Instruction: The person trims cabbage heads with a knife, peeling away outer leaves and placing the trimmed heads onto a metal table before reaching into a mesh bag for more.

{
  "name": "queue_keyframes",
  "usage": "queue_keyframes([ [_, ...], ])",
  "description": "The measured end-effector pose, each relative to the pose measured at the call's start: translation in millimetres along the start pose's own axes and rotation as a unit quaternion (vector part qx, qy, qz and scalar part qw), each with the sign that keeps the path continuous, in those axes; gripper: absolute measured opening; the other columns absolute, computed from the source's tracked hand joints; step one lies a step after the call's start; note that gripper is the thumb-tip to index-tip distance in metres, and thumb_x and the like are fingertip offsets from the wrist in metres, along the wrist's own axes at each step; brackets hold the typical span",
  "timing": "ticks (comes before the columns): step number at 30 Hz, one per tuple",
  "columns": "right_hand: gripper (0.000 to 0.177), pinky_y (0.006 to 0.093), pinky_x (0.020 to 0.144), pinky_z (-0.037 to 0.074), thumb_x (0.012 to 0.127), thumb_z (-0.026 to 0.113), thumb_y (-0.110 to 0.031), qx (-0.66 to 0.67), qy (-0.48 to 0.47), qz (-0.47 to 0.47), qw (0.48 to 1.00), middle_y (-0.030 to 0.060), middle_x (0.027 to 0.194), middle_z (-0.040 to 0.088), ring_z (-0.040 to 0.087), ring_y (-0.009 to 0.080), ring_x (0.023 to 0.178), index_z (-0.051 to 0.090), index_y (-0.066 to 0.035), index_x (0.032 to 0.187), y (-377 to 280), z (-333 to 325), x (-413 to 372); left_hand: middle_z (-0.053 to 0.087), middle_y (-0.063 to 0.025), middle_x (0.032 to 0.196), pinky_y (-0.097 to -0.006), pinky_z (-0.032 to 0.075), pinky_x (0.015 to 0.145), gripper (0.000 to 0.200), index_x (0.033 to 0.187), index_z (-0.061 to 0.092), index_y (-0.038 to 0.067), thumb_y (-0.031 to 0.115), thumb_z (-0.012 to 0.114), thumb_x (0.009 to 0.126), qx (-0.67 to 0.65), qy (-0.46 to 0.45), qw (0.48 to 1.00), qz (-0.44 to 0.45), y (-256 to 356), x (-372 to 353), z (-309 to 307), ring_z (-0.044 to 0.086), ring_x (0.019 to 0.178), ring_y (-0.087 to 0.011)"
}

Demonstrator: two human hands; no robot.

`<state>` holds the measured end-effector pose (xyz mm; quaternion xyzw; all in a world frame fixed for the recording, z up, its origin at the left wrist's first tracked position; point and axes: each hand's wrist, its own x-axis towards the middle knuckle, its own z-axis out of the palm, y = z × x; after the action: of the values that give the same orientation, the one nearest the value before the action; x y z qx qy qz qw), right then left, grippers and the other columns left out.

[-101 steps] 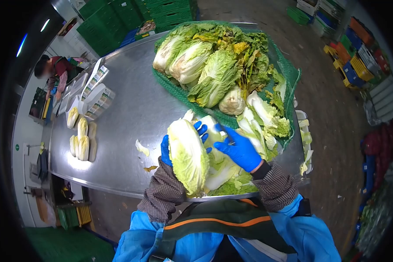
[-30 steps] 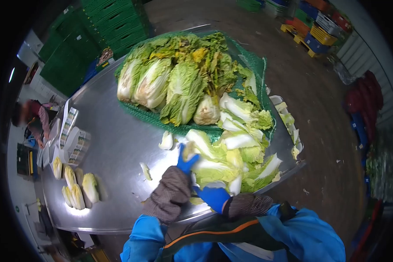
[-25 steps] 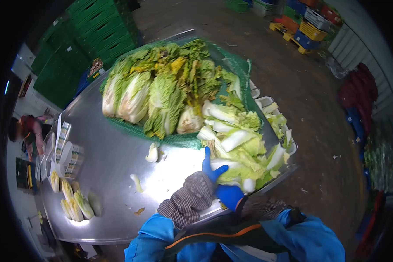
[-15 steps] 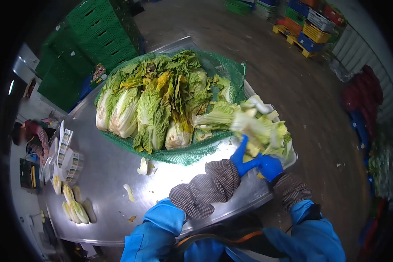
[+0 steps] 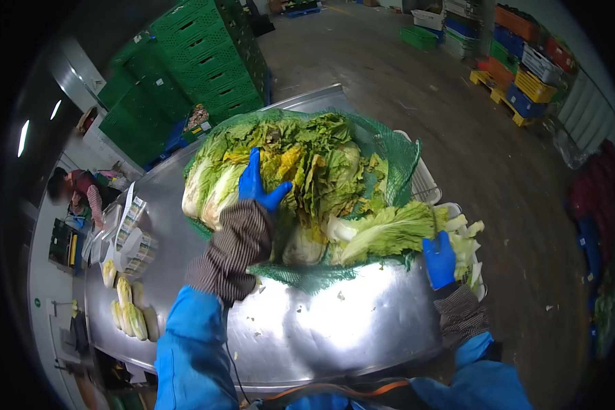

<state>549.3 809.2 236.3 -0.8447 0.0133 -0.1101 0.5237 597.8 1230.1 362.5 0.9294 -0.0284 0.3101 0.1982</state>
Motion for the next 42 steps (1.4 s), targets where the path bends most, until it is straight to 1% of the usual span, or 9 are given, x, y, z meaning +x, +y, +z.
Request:
queue_keyframes([
  [6,0.038,0.0339,0.061,0.049,0.084,0.066,-0.022,0.033,-0.108,-0.08,0.99,0.01,0.081,0.063,0.064,0.023,0.071,0.053,-0.006,0.116,-71.8,53.6,-53.4,0.046,-0.0288,0.131,-0.044,0.038,0.102,0.108,0.148,0.008,0.011,0.044,0.074,0.069,0.081,-0.371,0.891,-0.249,13.3,36.3,-13.0,0.048,0.12,-0.0406],
  [15,0.03,0.0339,0.064,0.048,0.082,0.064,-0.018,-0.076,-0.29,-0.052,0.952,0.0061,0.079,0.059,0.059,0.0215,0.067,0.054,-0.006,0.107,-75.0,75.8,-129.5,0.061,-0.0185,0.093,-0.0439,0.048,0.078,0.079,0.124,0.053,0.009,0.038,0.077,0.056,0.03,-0.159,0.98,0.113,9.9,-128.1,-110.1,0.058,0.086,-0.0371],
  [18,0.032,0.0329,0.064,0.048,0.082,0.061,-0.012,0.072,-0.317,-0.088,0.942,0.0071,0.086,0.059,0.057,0.0192,0.068,0.053,-0.005,0.112,-50.9,98.9,-146.0,0.058,-0.0193,0.107,-0.044,0.046,0.085,0.083,0.128,0.051,0.009,0.038,0.081,0.057,0.055,-0.232,0.971,0.036,38.2,-208.0,-155.6,0.056,0.097,-0.0366],
  [20,0.033,0.0281,0.063,0.048,0.086,0.053,-0.008,0.165,-0.396,0.046,0.902,0.0052,0.085,0.056,0.054,0.0135,0.067,0.052,-0.006,0.119,-60.7,104.1,-152.7,0.057,-0.0201,0.11,-0.0426,0.044,0.091,0.082,0.13,0.049,0.009,0.037,0.082,0.06,-0.038,-0.308,0.95,0.025,43.1,-242.8,-183.7,0.056,0.1,-0.0361],
  [22,0.035,0.025,0.061,0.048,0.089,0.05,-0.007,0.274,-0.464,0.184,0.822,0.0017,0.083,0.055,0.051,0.0099,0.065,0.05,-0.007,0.124,-78.3,108.5,-156.7,0.057,-0.0189,0.114,-0.0422,0.041,0.095,0.081,0.132,0.047,0.01,0.037,0.082,0.065,-0.223,-0.421,0.872,-0.115,18.4,-278.2,-193.1,0.055,0.105,-0.033],
  [26,0.037,0.0227,0.05,0.045,0.096,0.044,-0.016,0.265,-0.472,0.277,0.794,0.0011,0.072,0.047,0.048,0.0086,0.054,0.048,-0.019,0.133,-114.5,120.5,-171.5,0.047,-0.0246,0.131,-0.0455,0.037,0.102,0.095,0.145,0.026,0.012,0.035,0.08,0.07,-0.258,-0.223,0.803,-0.489,-36.9,-300.2,-169.8,0.047,0.122,-0.0299],
  [28,0.036,0.0228,0.047,0.043,0.098,0.041,-0.021,0.222,-0.476,0.267,0.808,-0.0002,0.067,0.045,0.045,0.0079,0.05,0.047,-0.022,0.134,-113.7,129.8,-181.1,0.038,-0.0298,0.136,-0.047,0.036,0.103,0.11,0.148,0.012,0.012,0.039,0.081,0.067,-0.32,-0.133,0.76,-0.55,-16.5,-287.6,-134.5,0.042,0.126,-0.0352],
  [33,0.029,0.0216,0.043,0.04,0.093,0.048,-0.016,0.162,-0.402,0.2,0.879,-0.003,0.066,0.044,0.043,0.0058,0.048,0.053,-0.016,0.122,-115.6,134.1,-198.9,0.026,-0.0351,0.139,-0.0451,0.033,0.106,0.137,0.147,-0.001,0.005,0.051,0.085,0.051,-0.021,-0.244,0.89,-0.384,42.7,-254.8,-88.8,0.034,0.128,-0.045],
  [42,0.04,0.0205,0.047,0.04,0.094,0.048,-0.018,0.241,-0.418,0.187,0.856,-0.0025,0.068,0.044,0.041,0.006,0.05,0.047,-0.021,0.133,-116.8,106.5,-188.6,0.031,-0.0271,0.142,-0.0421,0.028,0.109,0.124,0.147,0.004,0.001,0.034,0.082,0.058,-0.28,-0.247,0.911,-0.174,-54.7,-318.9,-112.8,0.034,0.132,-0.0374],
])
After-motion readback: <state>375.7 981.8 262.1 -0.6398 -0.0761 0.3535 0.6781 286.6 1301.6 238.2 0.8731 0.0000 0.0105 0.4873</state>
